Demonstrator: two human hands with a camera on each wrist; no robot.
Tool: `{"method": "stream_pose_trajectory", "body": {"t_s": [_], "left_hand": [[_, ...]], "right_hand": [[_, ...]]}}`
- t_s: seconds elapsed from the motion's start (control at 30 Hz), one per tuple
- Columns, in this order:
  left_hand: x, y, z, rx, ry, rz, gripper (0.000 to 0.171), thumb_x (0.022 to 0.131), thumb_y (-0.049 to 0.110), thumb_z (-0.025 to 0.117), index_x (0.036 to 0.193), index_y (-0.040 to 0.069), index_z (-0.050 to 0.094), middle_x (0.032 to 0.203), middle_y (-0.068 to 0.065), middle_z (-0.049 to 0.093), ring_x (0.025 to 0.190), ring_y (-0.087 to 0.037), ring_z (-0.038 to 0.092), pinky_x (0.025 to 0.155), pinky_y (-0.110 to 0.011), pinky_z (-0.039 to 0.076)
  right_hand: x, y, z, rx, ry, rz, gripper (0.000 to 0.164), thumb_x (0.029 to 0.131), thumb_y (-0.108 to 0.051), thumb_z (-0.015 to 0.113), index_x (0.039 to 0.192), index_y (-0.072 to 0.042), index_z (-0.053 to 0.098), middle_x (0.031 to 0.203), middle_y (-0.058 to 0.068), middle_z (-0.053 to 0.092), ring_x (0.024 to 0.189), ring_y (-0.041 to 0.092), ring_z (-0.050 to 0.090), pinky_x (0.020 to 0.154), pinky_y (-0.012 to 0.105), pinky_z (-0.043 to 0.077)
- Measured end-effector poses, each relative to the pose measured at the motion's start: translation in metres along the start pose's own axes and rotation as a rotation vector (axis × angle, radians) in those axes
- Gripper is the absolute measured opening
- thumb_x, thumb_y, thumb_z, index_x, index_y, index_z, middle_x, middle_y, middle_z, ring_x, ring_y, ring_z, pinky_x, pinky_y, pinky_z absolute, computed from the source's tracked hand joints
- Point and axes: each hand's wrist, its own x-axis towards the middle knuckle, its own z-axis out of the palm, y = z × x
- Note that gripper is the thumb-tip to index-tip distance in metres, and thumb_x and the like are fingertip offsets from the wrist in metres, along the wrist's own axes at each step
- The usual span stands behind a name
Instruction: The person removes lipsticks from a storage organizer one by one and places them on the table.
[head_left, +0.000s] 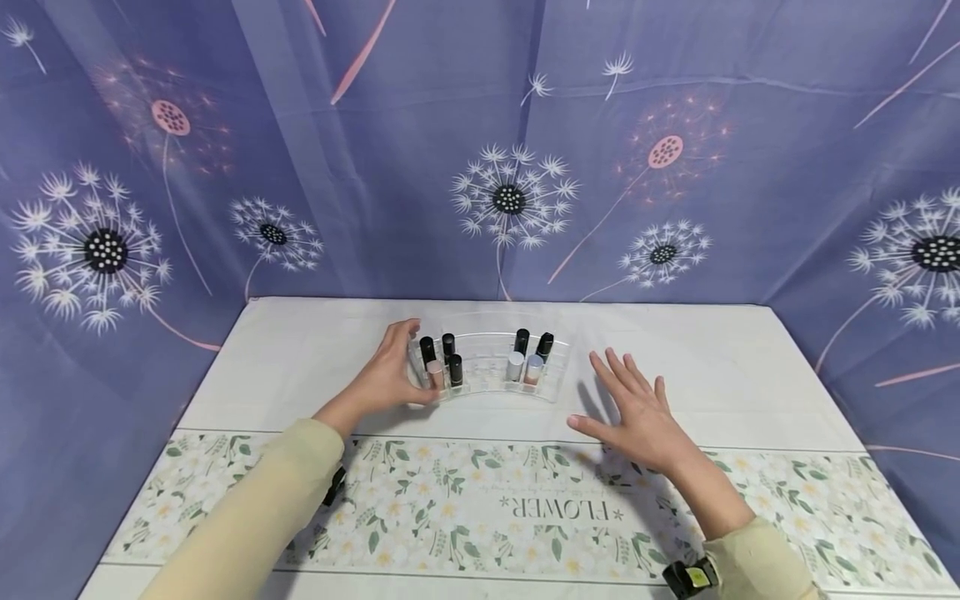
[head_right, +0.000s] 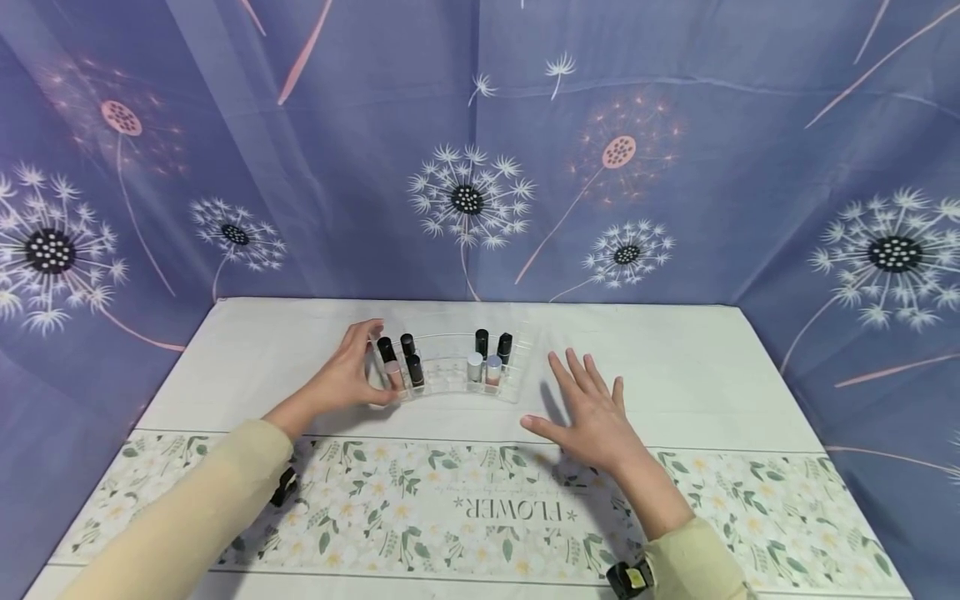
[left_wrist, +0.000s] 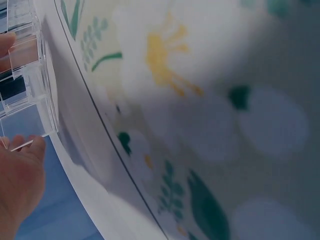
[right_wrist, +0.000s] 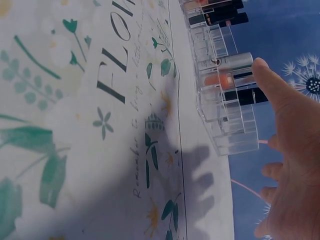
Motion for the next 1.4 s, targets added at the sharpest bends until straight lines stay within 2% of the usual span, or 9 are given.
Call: {"method": "stream_pose_trajectory", "body": {"t_s": [0.37,0.67,0.97,1.4], "left_hand": [[0.006,0.006,0.007,0.020,-0.007,0.005,0.130,0.070,0.024,0.101,0.167,0.003,0.017,0.165,-0.023,0.027,0.150,-0.043,0.040,0.123,-0.059,0.037],[0.005,0.003,0.008,0.028,-0.010,0.005,0.130,0.071,0.025,0.100,0.168,0.004,0.016,0.165,-0.023,0.026,0.150,-0.043,0.039,0.122,-0.059,0.038],[0.009,0.007,0.010,0.033,-0.004,0.030,0.130,0.071,0.027,0.101,0.167,0.002,0.018,0.164,-0.023,0.028,0.149,-0.042,0.040,0.123,-0.058,0.037],[0.020,0.013,0.016,0.043,-0.038,0.045,0.129,0.072,0.027,0.099,0.168,0.003,0.016,0.166,-0.023,0.025,0.150,-0.042,0.039,0.123,-0.057,0.037]], "right_hand": [[0.003,0.007,-0.001,-0.028,0.011,-0.008,0.108,0.094,-0.059,0.076,0.173,-0.017,0.017,0.177,0.022,0.013,0.162,0.049,0.007,0.121,0.081,0.000],[0.018,0.013,-0.004,-0.015,0.012,-0.057,0.115,0.091,-0.056,0.082,0.173,-0.014,0.013,0.177,0.023,0.011,0.161,0.051,0.009,0.120,0.082,0.007],[0.029,0.016,-0.005,0.006,-0.005,-0.062,0.121,0.088,-0.052,0.085,0.173,-0.013,0.009,0.177,0.023,0.010,0.161,0.051,0.008,0.120,0.082,0.007],[0.039,0.020,-0.006,0.067,-0.043,-0.044,0.132,0.085,-0.050,0.089,0.173,-0.013,-0.002,0.178,0.022,-0.001,0.162,0.051,0.002,0.122,0.080,0.005]]}}
